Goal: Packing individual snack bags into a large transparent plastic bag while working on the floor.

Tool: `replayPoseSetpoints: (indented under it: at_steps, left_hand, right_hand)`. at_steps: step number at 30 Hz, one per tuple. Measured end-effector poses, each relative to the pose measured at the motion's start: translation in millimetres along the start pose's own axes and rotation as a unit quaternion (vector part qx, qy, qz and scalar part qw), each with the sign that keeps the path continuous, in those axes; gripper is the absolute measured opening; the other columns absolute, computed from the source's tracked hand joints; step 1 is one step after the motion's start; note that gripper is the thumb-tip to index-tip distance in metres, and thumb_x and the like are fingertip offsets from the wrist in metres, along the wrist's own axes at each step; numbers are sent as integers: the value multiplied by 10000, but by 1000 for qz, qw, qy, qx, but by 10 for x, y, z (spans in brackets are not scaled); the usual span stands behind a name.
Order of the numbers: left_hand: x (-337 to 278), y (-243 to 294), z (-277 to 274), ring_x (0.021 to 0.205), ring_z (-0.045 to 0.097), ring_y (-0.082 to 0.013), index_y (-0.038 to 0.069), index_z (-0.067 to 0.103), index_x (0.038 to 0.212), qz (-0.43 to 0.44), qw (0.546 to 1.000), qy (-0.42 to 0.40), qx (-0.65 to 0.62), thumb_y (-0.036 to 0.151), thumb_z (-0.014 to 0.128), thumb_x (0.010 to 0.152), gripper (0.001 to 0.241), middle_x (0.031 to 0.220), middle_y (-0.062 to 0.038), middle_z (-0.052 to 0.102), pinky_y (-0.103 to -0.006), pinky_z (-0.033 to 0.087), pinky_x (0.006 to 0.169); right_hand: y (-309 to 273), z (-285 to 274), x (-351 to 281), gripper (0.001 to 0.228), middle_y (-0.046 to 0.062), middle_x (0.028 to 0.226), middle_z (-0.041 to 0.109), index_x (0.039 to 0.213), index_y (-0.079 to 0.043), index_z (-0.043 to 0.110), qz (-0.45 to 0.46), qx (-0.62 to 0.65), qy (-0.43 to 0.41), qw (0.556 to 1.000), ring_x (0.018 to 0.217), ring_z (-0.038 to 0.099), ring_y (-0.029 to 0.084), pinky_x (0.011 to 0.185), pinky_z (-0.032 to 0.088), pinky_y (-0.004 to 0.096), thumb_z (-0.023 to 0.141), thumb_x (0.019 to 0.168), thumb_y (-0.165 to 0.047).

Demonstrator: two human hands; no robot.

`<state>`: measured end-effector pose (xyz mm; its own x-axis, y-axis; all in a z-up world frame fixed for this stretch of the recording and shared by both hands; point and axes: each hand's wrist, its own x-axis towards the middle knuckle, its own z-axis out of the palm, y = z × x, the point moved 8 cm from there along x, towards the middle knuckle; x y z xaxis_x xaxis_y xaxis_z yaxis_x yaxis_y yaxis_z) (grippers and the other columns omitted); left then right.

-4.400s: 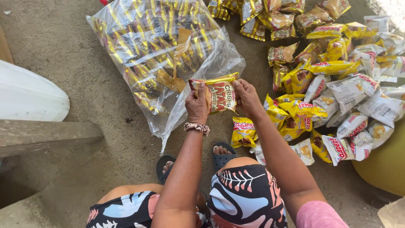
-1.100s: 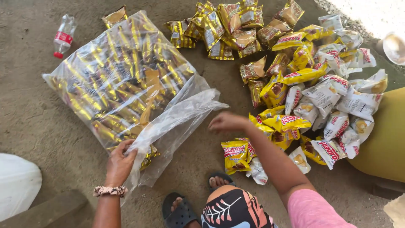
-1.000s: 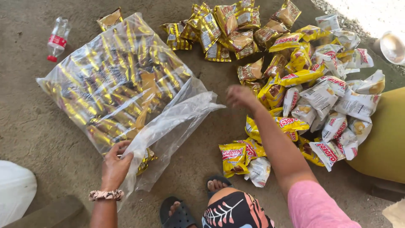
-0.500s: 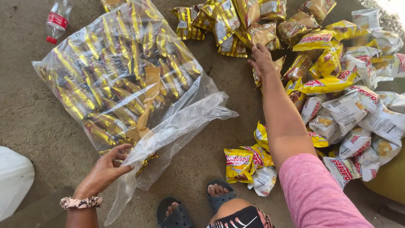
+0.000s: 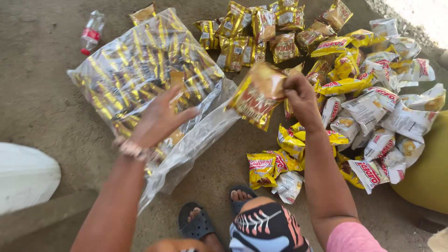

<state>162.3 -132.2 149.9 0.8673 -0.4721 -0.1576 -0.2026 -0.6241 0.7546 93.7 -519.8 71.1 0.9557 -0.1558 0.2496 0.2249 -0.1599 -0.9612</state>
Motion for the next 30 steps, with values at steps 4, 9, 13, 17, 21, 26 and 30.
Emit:
replayPoseSetpoints:
  at_steps: [4, 9, 13, 17, 21, 26, 30]
  left_hand:
    - [121, 476, 350, 1316, 557, -285, 61, 354, 1557, -45, 993, -22, -109, 630, 795, 712, 1111, 1428, -226, 552, -406, 441, 1097]
    - [29, 10, 661, 999, 721, -167, 10, 666, 1221, -80, 882, 78, -457, 306, 903, 739, 613, 1099, -116, 780, -299, 590, 866]
    - [-113, -442, 479, 907, 736, -129, 26, 725, 1110, -80, 839, 208, -496, 258, 885, 763, 447, 1038, -67, 786, -274, 609, 782]
    - [-249, -695, 242, 820, 720, -106, 24, 771, 1053, -43, 796, 330, -506, 254, 883, 801, 359, 985, -55, 793, -262, 588, 738]
    - [-364, -849, 158, 775, 676, -83, 42, 801, 1012, -66, 781, 400, -474, 274, 853, 872, 276, 913, -28, 785, -250, 544, 707]
    - [-516, -722, -23, 739, 646, -56, 78, 779, 977, -63, 825, 438, -351, 242, 819, 883, 193, 846, 12, 750, -240, 535, 669]
    - [-419, -841, 10, 741, 621, -54, 65, 784, 949, -1, 860, 444, -254, 169, 780, 946, 105, 824, 11, 744, -230, 512, 682]
  right_hand:
    - [-784, 870, 65, 249, 0, 1066, 551, 1087, -53, 549, -28, 3, -139, 990, 1014, 542, 83, 921, 504, 261, 517, 919, 128]
    - [-1151, 1590, 34, 347, -1, 1090, 565, 1308, -85, 470, -35, 123, -82, 988, 1004, 561, 60, 862, 495, 236, 567, 993, 24]
    - [-986, 1818, -199, 324, -59, 1083, 625, 1296, -109, 448, 82, 38, 19, 996, 897, 640, 31, 713, 570, 244, 584, 1009, -170]
    - [-418, 2252, -505, 274, -20, 793, 628, 1207, -70, 642, 168, 114, -80, 976, 627, 564, 63, 560, 446, 250, 560, 1064, -288]
    - [-2, 2329, -565, 249, -48, 766, 577, 1117, -30, 671, 136, 206, -24, 969, 642, 465, 32, 552, 379, 229, 577, 1128, -261]
    - [-673, 2149, -567, 219, 12, 704, 655, 1038, -38, 663, -13, -92, 58, 994, 656, 569, 45, 598, 504, 260, 564, 1087, -228]
    - [-752, 2049, -600, 206, 48, 655, 615, 1001, -40, 648, 20, -131, 59, 989, 603, 562, 92, 574, 493, 304, 566, 1083, -210]
